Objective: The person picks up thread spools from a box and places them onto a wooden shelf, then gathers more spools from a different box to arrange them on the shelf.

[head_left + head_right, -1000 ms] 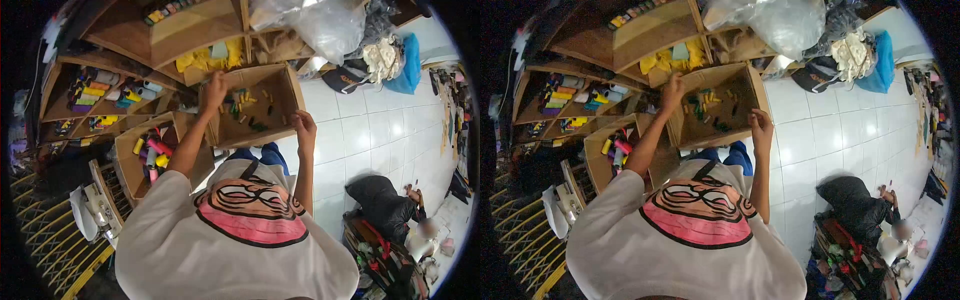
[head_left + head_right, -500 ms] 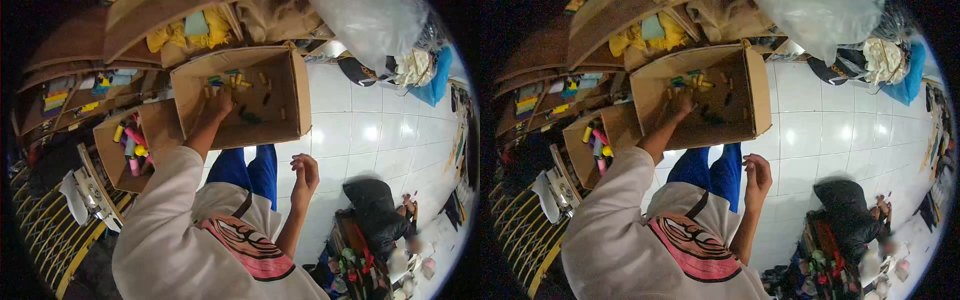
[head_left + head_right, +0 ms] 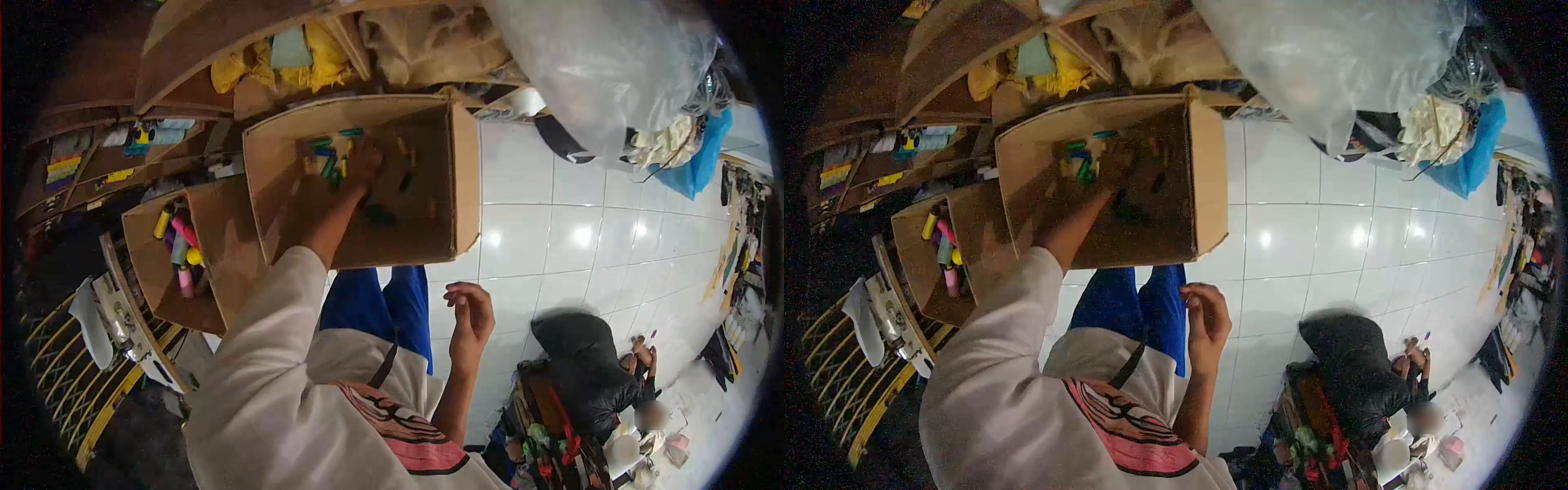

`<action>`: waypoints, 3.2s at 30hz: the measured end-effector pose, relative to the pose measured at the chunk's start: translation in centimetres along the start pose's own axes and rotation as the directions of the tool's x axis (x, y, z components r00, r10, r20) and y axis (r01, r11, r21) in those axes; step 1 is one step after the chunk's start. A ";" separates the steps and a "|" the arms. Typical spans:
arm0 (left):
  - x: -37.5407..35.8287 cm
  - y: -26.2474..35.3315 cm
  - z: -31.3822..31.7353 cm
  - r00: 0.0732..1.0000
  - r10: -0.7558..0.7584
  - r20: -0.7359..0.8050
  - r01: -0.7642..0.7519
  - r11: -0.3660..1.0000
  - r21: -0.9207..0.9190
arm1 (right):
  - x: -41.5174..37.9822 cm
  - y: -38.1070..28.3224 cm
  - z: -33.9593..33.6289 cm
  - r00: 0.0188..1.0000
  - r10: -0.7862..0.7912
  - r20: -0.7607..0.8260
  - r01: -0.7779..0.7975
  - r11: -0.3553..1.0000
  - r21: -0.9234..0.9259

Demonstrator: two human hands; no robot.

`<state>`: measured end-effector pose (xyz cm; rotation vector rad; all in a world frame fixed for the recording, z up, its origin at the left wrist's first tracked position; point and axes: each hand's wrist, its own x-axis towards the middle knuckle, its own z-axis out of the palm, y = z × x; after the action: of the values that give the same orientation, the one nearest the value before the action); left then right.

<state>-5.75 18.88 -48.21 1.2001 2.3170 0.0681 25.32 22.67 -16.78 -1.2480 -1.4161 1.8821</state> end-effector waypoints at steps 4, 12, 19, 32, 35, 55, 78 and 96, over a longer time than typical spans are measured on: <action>0.5 1.6 -1.1 0.993 0.001 -0.119 0.033 0.958 0.285 | 0.7 -0.3 -0.6 1.000 0.001 0.022 -0.001 1.000 -0.007; 3.5 2.4 -0.3 0.993 -0.030 -0.111 0.064 0.946 0.318 | 0.7 -0.7 -1.1 1.000 -0.001 0.017 0.002 1.000 -0.014; 2.4 5.7 -2.8 0.961 0.058 -0.270 -0.127 0.961 -0.247 | 0.5 0.2 -1.1 0.998 0.052 0.021 -0.053 0.997 0.048; 1.7 2.7 0.5 0.992 0.023 -0.120 -0.079 0.873 -0.482 | 1.9 -1.5 0.4 0.995 -0.012 0.104 0.013 1.000 -0.004; 0.3 3.7 0.0 0.999 0.021 -0.050 -0.041 0.902 -0.430 | 1.8 -2.7 0.5 0.991 0.001 0.136 0.012 0.995 -0.097; -15.5 7.7 -15.5 0.927 -0.101 0.361 0.359 -0.033 -0.933 | 4.5 -9.9 3.9 0.861 -0.177 0.477 0.262 0.958 -0.117; -26.1 7.7 -32.1 0.967 0.250 0.046 0.206 -0.666 -0.717 | 2.7 -13.9 16.3 0.704 -0.428 0.567 0.610 0.774 -0.174; -26.2 -3.8 -37.0 0.864 -0.334 -0.376 -0.327 0.196 -0.925 | 3.0 -11.2 21.7 0.871 -0.395 0.293 0.455 0.873 -0.176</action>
<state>-13.78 3.35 -6.25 0.4030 1.8440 1.8416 3.38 18.31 -6.41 -0.7182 -1.9193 1.6290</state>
